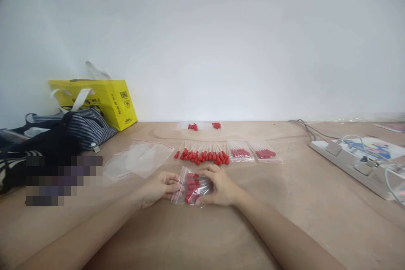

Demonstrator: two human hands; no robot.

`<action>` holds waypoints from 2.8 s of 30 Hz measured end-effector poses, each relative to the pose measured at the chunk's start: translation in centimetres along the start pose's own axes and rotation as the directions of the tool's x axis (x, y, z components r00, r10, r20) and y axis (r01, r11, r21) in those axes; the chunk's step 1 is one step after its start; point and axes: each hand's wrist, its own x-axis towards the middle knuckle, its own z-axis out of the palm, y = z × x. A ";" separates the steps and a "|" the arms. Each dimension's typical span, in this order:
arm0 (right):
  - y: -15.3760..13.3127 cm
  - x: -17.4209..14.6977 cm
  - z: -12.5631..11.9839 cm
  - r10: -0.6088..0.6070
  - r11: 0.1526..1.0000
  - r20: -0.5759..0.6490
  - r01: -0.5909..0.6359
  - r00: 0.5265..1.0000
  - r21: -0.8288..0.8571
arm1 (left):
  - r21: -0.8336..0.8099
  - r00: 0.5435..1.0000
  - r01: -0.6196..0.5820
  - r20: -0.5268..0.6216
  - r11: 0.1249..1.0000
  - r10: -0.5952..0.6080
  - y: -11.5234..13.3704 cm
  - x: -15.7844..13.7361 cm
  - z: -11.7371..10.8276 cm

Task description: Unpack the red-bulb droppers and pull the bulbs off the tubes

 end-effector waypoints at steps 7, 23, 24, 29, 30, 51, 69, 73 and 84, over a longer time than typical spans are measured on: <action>0.3 -0.7 -2.6 -0.005 1.000 0.157 0.002 0.988 0.021 | -0.033 0.998 -0.005 -0.070 0.999 0.003 0.4 -0.1 0.2; 0.8 0.0 0.7 0.557 0.735 -0.219 -0.352 0.801 0.580 | -0.457 0.994 0.093 -0.002 0.884 -0.105 1.2 0.3 -0.4; 0.9 0.1 0.6 0.609 0.679 -0.206 -0.368 0.766 0.636 | -0.442 0.995 0.085 -0.009 0.893 -0.099 1.2 0.3 -0.4; 0.8 0.1 -0.5 0.552 0.685 -0.153 -0.341 0.820 0.644 | -0.278 0.998 0.019 -0.047 0.960 -0.034 0.7 0.0 0.2; 0.6 0.1 -0.6 0.521 0.742 -0.196 -0.327 0.831 0.585 | -0.237 0.998 0.012 -0.052 0.972 -0.025 0.6 -0.1 0.3; -1.3 3.8 1.3 -0.272 0.926 -0.100 0.232 0.957 -0.297 | -0.093 0.999 -0.019 -0.029 0.995 0.016 0.6 0.1 0.9; -0.7 2.8 1.6 -0.495 0.783 -0.149 0.365 0.856 -0.503 | 0.270 0.926 -0.354 -0.031 0.896 0.375 0.3 0.0 -0.4; -0.1 2.0 1.9 -0.503 0.807 -0.238 0.352 0.831 -0.474 | 0.656 0.593 -0.691 0.274 0.304 0.757 0.5 0.2 -2.1; -0.9 2.0 2.1 -0.538 0.778 -0.203 0.389 0.818 -0.493 | 0.671 0.492 -0.742 0.548 -0.004 0.676 0.3 1.0 -1.3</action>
